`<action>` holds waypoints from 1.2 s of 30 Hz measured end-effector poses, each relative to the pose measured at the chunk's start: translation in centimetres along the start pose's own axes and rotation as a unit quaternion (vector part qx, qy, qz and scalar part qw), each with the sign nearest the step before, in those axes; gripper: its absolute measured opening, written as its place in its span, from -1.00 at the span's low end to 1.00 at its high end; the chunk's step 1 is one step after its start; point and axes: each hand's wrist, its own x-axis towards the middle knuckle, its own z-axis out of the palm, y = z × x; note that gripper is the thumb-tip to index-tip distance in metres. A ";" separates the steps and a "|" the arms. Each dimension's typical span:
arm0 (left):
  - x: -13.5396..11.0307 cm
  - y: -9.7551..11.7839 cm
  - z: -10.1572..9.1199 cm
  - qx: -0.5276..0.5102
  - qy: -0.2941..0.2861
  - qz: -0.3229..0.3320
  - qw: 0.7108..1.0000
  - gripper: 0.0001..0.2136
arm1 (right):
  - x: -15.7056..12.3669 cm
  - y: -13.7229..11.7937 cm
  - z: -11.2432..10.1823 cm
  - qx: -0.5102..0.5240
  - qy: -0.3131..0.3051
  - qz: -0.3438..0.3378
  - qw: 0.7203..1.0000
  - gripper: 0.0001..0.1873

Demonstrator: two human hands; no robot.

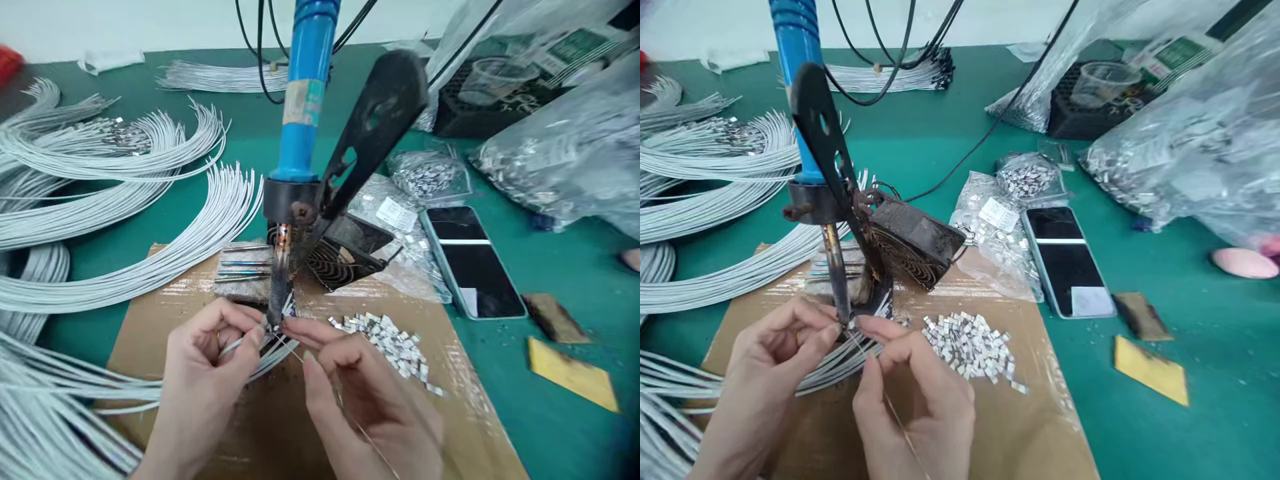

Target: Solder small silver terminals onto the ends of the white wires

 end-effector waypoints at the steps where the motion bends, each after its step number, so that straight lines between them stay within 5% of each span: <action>1: 0.1 0.0 0.1 -0.005 0.000 0.001 1.000 -0.84 | 0.0 0.1 0.0 0.001 0.002 -0.002 1.000 -0.72; 36: 0.0 -0.3 0.3 -0.029 -0.002 0.000 1.000 -0.85 | 0.1 0.5 0.0 0.003 0.015 -0.017 1.000 -0.76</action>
